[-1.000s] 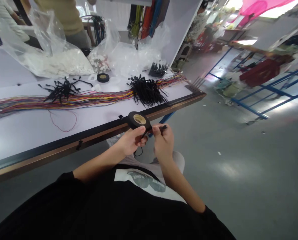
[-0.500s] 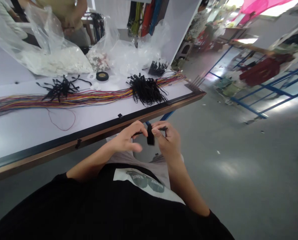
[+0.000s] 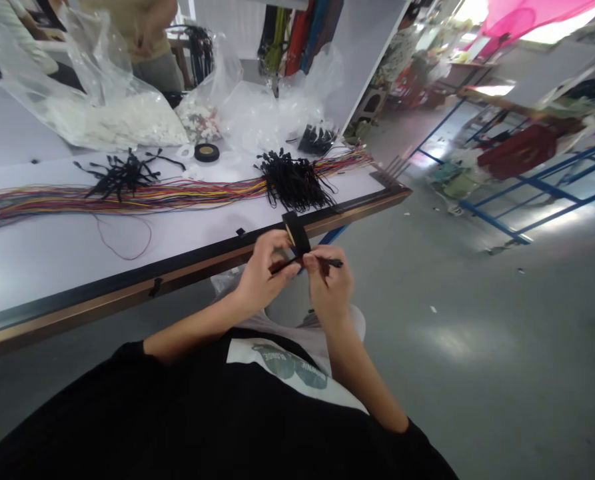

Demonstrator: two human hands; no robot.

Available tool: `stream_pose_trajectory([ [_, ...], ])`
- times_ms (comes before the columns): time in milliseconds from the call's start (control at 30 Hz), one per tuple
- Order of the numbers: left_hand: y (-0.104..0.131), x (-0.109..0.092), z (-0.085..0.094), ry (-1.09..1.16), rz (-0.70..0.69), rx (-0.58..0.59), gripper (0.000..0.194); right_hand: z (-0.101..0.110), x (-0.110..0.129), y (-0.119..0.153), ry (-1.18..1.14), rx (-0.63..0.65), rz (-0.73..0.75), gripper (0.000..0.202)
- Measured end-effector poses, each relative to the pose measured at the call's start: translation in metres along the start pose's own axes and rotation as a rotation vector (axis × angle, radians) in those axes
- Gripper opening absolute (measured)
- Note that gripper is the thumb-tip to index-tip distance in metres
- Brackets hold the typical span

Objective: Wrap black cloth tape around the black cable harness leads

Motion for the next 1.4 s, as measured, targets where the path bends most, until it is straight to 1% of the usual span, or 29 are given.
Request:
stream_pose_trajectory([
  [33, -0.001, 0.001, 0.000, 0.080, 0.075, 0.032, 0.035, 0.001, 0.003, -0.001, -0.004, -0.010, 0.051, 0.010],
  [67, -0.002, 0.002, -0.002, 0.155, 0.154, 0.095, 0.039, -0.001, 0.005, -0.001, -0.023, 0.006, 0.090, 0.010],
  [133, -0.005, 0.005, -0.009, 0.275, 0.304, 0.279, 0.041, -0.006, 0.008, 0.001, -0.068, 0.064, 0.118, 0.010],
  [167, -0.005, 0.006, -0.013, 0.320, 0.357, 0.358, 0.043, -0.008, 0.008, 0.002, -0.081, 0.084, 0.098, 0.011],
  [200, -0.006, 0.008, -0.015, 0.356, 0.390, 0.403, 0.046, -0.009, 0.005, 0.004, -0.088, 0.084, 0.054, 0.011],
  [267, -0.007, 0.013, -0.014, 0.396, 0.405, 0.402, 0.049, -0.010, -0.005, 0.007, -0.114, 0.035, -0.089, 0.014],
  [300, -0.007, 0.015, -0.012, 0.396, 0.384, 0.376, 0.049, -0.009, -0.011, 0.009, -0.145, -0.004, -0.169, 0.016],
  [367, -0.006, 0.014, -0.006, 0.342, 0.275, 0.343, 0.051, -0.011, -0.023, 0.013, -0.252, -0.067, -0.309, 0.019],
  [400, -0.005, 0.010, -0.003, 0.283, 0.191, 0.353, 0.053, -0.012, -0.028, 0.014, -0.312, -0.080, -0.365, 0.020],
  [467, -0.001, -0.002, 0.003, 0.114, -0.007, 0.428, 0.066, -0.014, -0.033, 0.015, -0.387, -0.074, -0.434, 0.020],
  [533, 0.004, -0.011, 0.003, -0.080, -0.161, 0.569, 0.079, -0.014, -0.031, 0.013, -0.375, -0.012, -0.436, 0.018],
  [567, 0.006, -0.012, 0.003, -0.161, -0.203, 0.623, 0.079, -0.013, -0.028, 0.010, -0.355, 0.023, -0.402, 0.017],
  [600, 0.006, -0.012, 0.003, -0.222, -0.223, 0.629, 0.076, -0.012, -0.023, 0.007, -0.338, 0.054, -0.345, 0.017],
  [633, 0.004, -0.011, 0.004, -0.266, -0.223, 0.584, 0.070, -0.011, -0.018, 0.003, -0.327, 0.076, -0.272, 0.017],
  [700, -0.002, -0.009, 0.008, -0.311, -0.234, 0.371, 0.049, -0.006, -0.007, -0.003, -0.296, 0.073, -0.108, 0.016],
  [733, -0.004, -0.009, 0.009, -0.327, -0.262, 0.256, 0.037, -0.004, -0.002, -0.005, -0.268, 0.059, -0.041, 0.014],
  [767, -0.004, -0.009, 0.008, -0.345, -0.306, 0.171, 0.025, -0.002, 0.000, -0.007, -0.235, 0.033, 0.006, 0.014],
  [800, -0.003, -0.010, 0.006, -0.366, -0.358, 0.120, 0.016, 0.000, 0.001, -0.007, -0.208, 0.006, 0.022, 0.014],
  [867, -0.001, -0.012, 0.002, -0.402, -0.461, 0.066, 0.010, -0.001, -0.001, -0.005, -0.207, -0.001, -0.031, 0.013],
  [933, 0.000, -0.012, 0.001, -0.421, -0.529, 0.016, 0.011, -0.008, -0.006, -0.001, -0.233, 0.083, -0.143, 0.011],
  [1000, 0.002, -0.012, 0.001, -0.430, -0.559, -0.019, 0.012, -0.016, -0.009, 0.004, -0.222, 0.184, -0.230, 0.009],
  [1033, 0.003, -0.011, 0.001, -0.429, -0.549, -0.033, 0.013, -0.018, -0.009, 0.005, -0.193, 0.196, -0.238, 0.009],
  [1067, 0.004, -0.009, 0.001, -0.417, -0.519, -0.043, 0.013, -0.017, -0.008, 0.005, -0.150, 0.180, -0.220, 0.009],
  [1133, 0.004, -0.005, 0.003, -0.335, -0.389, -0.052, 0.007, -0.012, -0.005, 0.002, -0.053, 0.104, -0.129, 0.011],
  [1167, 0.003, -0.001, 0.006, -0.262, -0.291, -0.052, 0.014, -0.009, -0.002, 0.000, -0.009, 0.066, -0.069, 0.012],
  [1233, 0.001, 0.006, 0.010, -0.078, -0.057, -0.011, 0.040, -0.006, 0.004, -0.002, 0.041, 0.029, 0.045, 0.012],
  [1267, -0.001, 0.010, 0.010, 0.014, 0.060, 0.042, 0.047, -0.006, 0.007, -0.002, 0.043, 0.033, 0.092, 0.011],
  [1333, -0.003, 0.014, 0.005, 0.176, 0.250, 0.206, 0.049, -0.006, 0.013, -0.002, 0.016, 0.064, 0.156, 0.010],
  [1400, -0.004, 0.015, -0.002, 0.302, 0.364, 0.392, 0.050, -0.007, 0.016, 0.000, -0.031, 0.091, 0.146, 0.011],
])
Point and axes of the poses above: each hand's wrist, its own y-axis away from the middle knuckle, its own z-axis out of the back of the hand, x = y × z, the point moved 6 cm from there along -y, towards the middle knuckle, and after that the axes turned 10 degrees about z, right-handed, at the moved point
